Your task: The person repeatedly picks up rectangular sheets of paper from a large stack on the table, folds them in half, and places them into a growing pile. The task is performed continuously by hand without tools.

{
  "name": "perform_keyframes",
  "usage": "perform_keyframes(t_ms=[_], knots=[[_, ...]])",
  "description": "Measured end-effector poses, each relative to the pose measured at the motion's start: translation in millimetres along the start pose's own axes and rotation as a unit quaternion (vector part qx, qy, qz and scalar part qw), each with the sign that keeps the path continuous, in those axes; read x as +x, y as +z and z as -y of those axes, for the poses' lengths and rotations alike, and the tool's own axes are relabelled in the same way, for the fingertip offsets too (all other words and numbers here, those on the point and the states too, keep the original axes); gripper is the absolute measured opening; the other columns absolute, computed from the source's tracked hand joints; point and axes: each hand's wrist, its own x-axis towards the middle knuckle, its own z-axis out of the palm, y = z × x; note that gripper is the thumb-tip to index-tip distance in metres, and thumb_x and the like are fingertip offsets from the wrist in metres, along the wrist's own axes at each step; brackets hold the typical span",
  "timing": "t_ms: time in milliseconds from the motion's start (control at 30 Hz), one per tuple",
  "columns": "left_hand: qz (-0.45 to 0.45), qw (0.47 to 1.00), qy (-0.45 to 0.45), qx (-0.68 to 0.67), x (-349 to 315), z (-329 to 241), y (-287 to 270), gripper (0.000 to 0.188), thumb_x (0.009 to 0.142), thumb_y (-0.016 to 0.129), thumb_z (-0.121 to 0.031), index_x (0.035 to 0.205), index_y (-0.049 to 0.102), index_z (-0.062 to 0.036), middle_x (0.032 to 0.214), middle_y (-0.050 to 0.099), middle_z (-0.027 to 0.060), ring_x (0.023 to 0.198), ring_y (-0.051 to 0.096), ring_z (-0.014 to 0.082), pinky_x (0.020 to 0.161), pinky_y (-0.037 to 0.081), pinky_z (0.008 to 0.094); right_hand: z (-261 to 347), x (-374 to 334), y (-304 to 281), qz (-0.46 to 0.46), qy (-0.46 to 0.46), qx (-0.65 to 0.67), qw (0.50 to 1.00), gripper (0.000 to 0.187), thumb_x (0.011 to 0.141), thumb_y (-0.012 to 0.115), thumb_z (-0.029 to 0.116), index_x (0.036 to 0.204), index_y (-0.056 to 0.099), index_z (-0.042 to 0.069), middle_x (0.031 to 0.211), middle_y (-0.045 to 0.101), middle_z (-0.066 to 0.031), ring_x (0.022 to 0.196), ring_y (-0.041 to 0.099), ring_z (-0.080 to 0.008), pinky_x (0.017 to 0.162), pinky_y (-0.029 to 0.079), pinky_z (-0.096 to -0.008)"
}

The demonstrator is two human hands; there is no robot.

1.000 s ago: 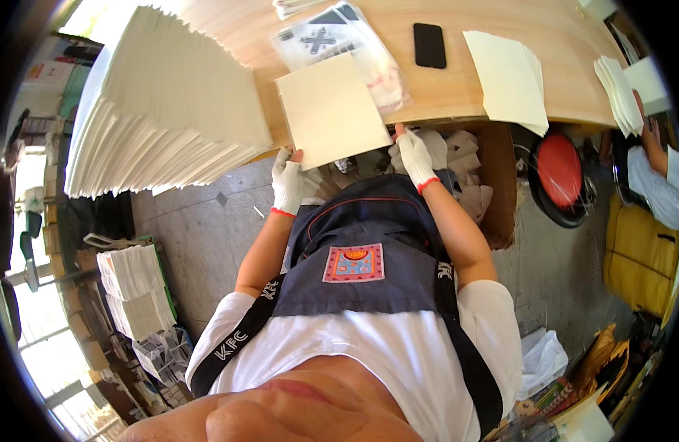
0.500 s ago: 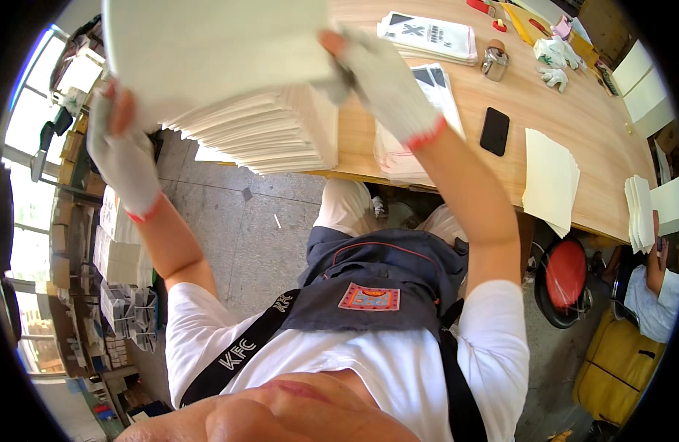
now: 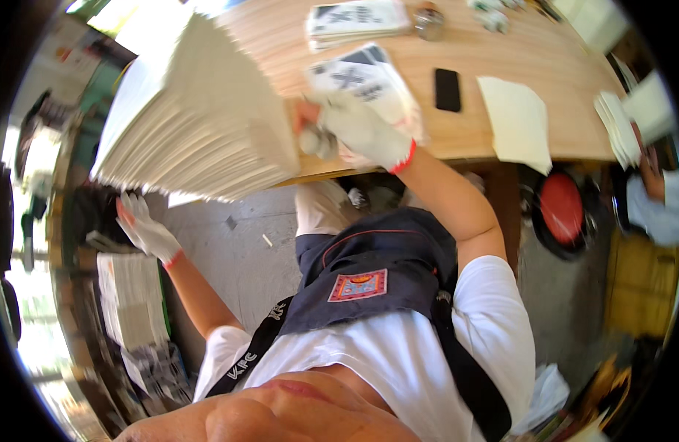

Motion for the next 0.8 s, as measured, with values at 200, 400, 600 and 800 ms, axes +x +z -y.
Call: perform_keyframes(t_ms=[200, 400, 600, 800], knots=[[0.092, 0.956, -0.239, 0.141, -168.8, 168.7, -96.6, 0.031, 0.092, 0.042, -0.016, 0.114, 0.054, 0.0012, 0.111, 0.057, 0.0113, 0.101, 0.052, 0.0204, 0.092, 0.04, 0.0332, -122.6, -136.6, -164.7, -0.394, 0.065, -0.014, 0.917, 0.018, 0.089, 0.045, 0.018, 0.094, 0.056, 0.005, 0.069, 0.06, -0.0063, 0.05, 0.055, -0.0127, 0.044, 0.045, -0.0243], [0.405, 0.872, -0.209, 0.177, -272.3, 137.8, 7.9, 0.022, 0.085, 0.05, -0.004, 0.104, 0.059, 0.0007, 0.104, 0.06, 0.011, 0.098, 0.054, 0.0217, 0.087, 0.041, 0.0307, -122.0, -226.0, -278.7, -0.628, 0.137, 0.094, 0.76, 0.029, 0.088, 0.049, 0.033, 0.098, 0.049, 0.005, 0.077, 0.062, -0.0106, 0.051, 0.056, -0.015, 0.039, 0.044, -0.0244], [0.601, 0.781, 0.025, 0.167, -243.1, 74.3, 124.8, 0.022, 0.078, 0.055, -0.004, 0.099, 0.06, -0.0055, 0.099, 0.06, 0.0094, 0.095, 0.054, 0.0278, 0.081, 0.044, 0.0336, -122.8, -218.6, -295.3, -0.619, 0.1, 0.116, 0.77, 0.023, 0.088, 0.053, 0.027, 0.09, 0.055, 0.004, 0.075, 0.061, -0.0092, 0.05, 0.053, -0.0128, 0.039, 0.043, -0.023], [0.548, 0.8, 0.178, 0.166, -222.0, 89.0, 202.9, 0.023, 0.08, 0.055, -0.01, 0.102, 0.059, -0.0097, 0.1, 0.061, 0.0072, 0.094, 0.056, 0.0257, 0.079, 0.045, 0.0348, -137.2, -227.3, -305.9, -0.606, 0.09, 0.154, 0.775, 0.018, 0.088, 0.053, 0.018, 0.101, 0.059, 0.007, 0.075, 0.059, -0.0053, 0.054, 0.052, -0.0104, 0.042, 0.043, -0.0201]])
